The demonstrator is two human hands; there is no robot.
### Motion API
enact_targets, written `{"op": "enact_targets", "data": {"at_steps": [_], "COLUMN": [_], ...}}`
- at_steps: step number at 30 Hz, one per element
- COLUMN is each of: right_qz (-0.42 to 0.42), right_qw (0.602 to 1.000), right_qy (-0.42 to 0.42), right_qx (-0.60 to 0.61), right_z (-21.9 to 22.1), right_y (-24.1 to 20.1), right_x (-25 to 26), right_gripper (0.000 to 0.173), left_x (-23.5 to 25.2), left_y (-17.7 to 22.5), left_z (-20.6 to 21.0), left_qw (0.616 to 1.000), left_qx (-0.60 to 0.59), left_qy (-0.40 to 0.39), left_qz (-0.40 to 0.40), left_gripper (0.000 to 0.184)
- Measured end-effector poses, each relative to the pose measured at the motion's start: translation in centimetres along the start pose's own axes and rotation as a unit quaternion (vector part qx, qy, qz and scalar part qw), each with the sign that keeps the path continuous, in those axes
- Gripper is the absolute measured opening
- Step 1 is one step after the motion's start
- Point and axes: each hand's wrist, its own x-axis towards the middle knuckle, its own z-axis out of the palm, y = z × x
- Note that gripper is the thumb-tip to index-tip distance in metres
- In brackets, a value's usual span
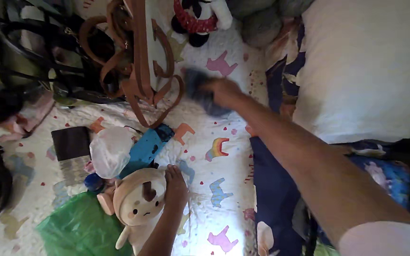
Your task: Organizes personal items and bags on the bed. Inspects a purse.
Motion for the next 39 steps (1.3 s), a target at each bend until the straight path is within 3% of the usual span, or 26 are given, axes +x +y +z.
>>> {"op": "enact_targets", "data": {"at_steps": [1, 3, 4, 5, 7, 9, 10, 12, 14, 16, 17, 19, 21, 24, 31, 33, 35, 37, 39], "right_qz": [-0.058, -0.133, -0.141, -0.125, -0.026, 0.152, 0.218, 0.245, 0.118, -0.04, -0.075, -0.054, 0.016, 0.132, 0.215, 0.236, 0.23, 0.152, 0.003], "right_qw": [0.992, 0.927, 0.912, 0.927, 0.982, 0.978, 0.965, 0.966, 0.977, 0.928, 0.914, 0.936, 0.973, 0.975, 0.944, 0.941, 0.954, 0.983, 0.997], "right_qy": [-0.116, -0.349, -0.379, -0.336, -0.107, 0.081, 0.119, 0.044, -0.14, -0.333, -0.357, -0.284, -0.118, 0.076, 0.237, 0.24, 0.192, 0.099, -0.077], "right_qx": [0.001, 0.035, 0.07, 0.111, 0.154, 0.119, 0.082, 0.069, 0.107, 0.164, 0.177, 0.202, 0.2, 0.159, 0.082, 0.039, 0.003, 0.005, 0.027], "right_z": [1.0, 1.0, -0.1, -1.3, -3.0, -3.5, -2.4, 1.6, 5.8, 6.1, 4.9, 1.7, -0.2, -2.5, -4.9, -3.8, -1.6, 0.9, 1.1], "right_y": [-2.1, -4.8, -4.7, -3.7, -0.5, 0.9, 1.3, 0.0, -3.6, -6.8, -7.7, -7.6, -5.6, -4.2, -4.1, -3.1, -2.7, -3.0, -4.2], "right_x": [-2.8, -8.1, -9.9, -10.9, -11.5, -9.9, -9.2, -10.7, -15.4, -19.3, -20.3, -20.5, -18.5, -13.3, -1.0, 2.0, 3.2, 1.9, -2.3], "right_gripper": [0.05, 0.048, 0.049, 0.048, 0.045, 0.05, 0.056, 0.057, 0.044, 0.046, 0.047, 0.045, 0.042, 0.046, 0.054, 0.059, 0.064, 0.062, 0.049], "left_x": [0.0, -0.3, -0.2, -0.2, -0.3, -0.4, -0.6, -1.1, -1.7, -2.7, -3.0, -3.1, -2.7, -2.5, -1.2, -0.6, -0.3, -0.3, -0.3], "left_y": [-0.2, -0.4, -0.4, -0.3, -0.2, -0.3, -0.4, -0.6, -0.8, -0.9, -1.0, -1.0, -0.8, -0.7, -0.5, -0.3, -0.3, -0.3, -0.6], "left_z": [0.0, 0.2, 0.0, -0.1, 0.1, 0.2, 0.1, -0.3, -0.7, -1.3, -1.7, -2.0, -2.3, -2.4, -1.7, -1.4, -1.1, -1.0, -1.3], "left_qw": [1.0, 1.0, 1.0, 1.0, 1.0, 1.0, 1.0, 1.0, 1.0, 1.0, 1.0, 1.0, 0.999, 0.999, 1.0, 1.0, 1.0, 1.0, 1.0], "left_qx": [-0.004, -0.005, -0.007, -0.009, 0.002, 0.009, 0.012, 0.012, 0.006, -0.019, -0.024, -0.018, -0.003, 0.008, 0.002, 0.009, 0.013, 0.01, 0.005], "left_qy": [0.002, 0.004, 0.007, 0.009, 0.012, 0.019, 0.022, 0.021, 0.019, 0.001, -0.007, -0.02, -0.033, -0.032, -0.025, -0.028, -0.028, -0.028, -0.026], "left_qz": [0.002, 0.006, 0.006, 0.005, 0.007, 0.007, 0.008, 0.012, 0.02, 0.024, 0.019, 0.015, 0.015, 0.014, 0.005, 0.002, 0.002, 0.005, 0.012], "left_gripper": [0.101, 0.101, 0.101, 0.101, 0.102, 0.103, 0.103, 0.104, 0.105, 0.105, 0.108, 0.11, 0.114, 0.117, 0.113, 0.112, 0.112, 0.113, 0.112]}}
